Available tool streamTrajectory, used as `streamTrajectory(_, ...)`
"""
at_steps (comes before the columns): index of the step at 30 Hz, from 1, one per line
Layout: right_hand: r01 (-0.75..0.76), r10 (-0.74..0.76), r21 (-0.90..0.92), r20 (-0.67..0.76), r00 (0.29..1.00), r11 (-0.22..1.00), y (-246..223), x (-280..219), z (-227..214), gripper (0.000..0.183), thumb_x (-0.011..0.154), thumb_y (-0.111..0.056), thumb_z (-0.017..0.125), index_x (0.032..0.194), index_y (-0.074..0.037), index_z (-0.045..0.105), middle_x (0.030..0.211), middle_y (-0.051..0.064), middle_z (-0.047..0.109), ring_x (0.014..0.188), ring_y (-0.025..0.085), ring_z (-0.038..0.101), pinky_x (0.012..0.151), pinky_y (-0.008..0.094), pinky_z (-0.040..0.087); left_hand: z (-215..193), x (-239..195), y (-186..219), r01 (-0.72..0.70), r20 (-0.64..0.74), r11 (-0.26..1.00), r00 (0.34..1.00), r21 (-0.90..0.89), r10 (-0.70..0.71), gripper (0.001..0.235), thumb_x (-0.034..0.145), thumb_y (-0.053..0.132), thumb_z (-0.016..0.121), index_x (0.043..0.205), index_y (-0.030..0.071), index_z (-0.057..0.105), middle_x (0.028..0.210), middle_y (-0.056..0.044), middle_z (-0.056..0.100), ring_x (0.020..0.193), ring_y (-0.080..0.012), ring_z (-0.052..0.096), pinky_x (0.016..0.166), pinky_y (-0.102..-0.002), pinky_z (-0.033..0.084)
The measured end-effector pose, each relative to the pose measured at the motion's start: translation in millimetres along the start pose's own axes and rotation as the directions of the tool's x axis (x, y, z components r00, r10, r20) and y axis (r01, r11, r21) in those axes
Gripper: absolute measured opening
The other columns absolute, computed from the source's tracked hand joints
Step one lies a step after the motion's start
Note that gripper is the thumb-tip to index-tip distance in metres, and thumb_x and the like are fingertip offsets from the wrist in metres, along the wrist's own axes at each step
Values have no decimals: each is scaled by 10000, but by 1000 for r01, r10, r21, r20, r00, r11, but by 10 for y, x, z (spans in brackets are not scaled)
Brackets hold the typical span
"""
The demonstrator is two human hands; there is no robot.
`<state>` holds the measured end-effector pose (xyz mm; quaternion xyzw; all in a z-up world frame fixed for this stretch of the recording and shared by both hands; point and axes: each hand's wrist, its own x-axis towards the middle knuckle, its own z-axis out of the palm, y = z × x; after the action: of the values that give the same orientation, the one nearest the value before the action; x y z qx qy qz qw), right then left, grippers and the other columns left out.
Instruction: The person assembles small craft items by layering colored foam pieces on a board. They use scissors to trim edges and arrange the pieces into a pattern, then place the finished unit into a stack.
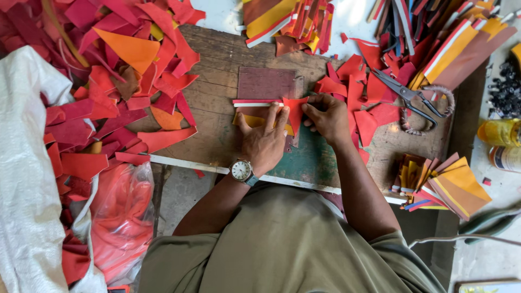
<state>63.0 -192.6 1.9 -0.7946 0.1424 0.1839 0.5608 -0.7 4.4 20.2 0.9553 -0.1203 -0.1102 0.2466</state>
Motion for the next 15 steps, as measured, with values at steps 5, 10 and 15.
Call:
streamTrajectory(5,6,-9,44,67,998,999,20,39,-28,222,940,-180,736,1094,-23,704,800,15,719,592,63,666,499,223,537,35,86,29,-15,-108,996,994,85,24,532,983,324,615,1443,104,464,1502,-109,428,918,-274,730,1007,-870,137)
streamTrajectory(10,4,-4,3,71,998,1000,30,41,-7,213,943,-195,732,1046,-11,699,768,15,701,572,62,651,479,228,506,96,111,22,8,-123,993,992,115,6,597,961,375,639,1463,115,448,1526,-91,419,877,-268,737,1030,-849,160)
streamTrajectory(15,81,-82,-49,-8,997,996,61,-166,-149,210,919,-180,745,986,16,704,756,12,704,587,79,642,527,239,523,58,116,3,32,-74,993,997,114,-23,654,958,408,643,1483,99,406,1550,-106,389,830,-281,734,1027,-841,166)
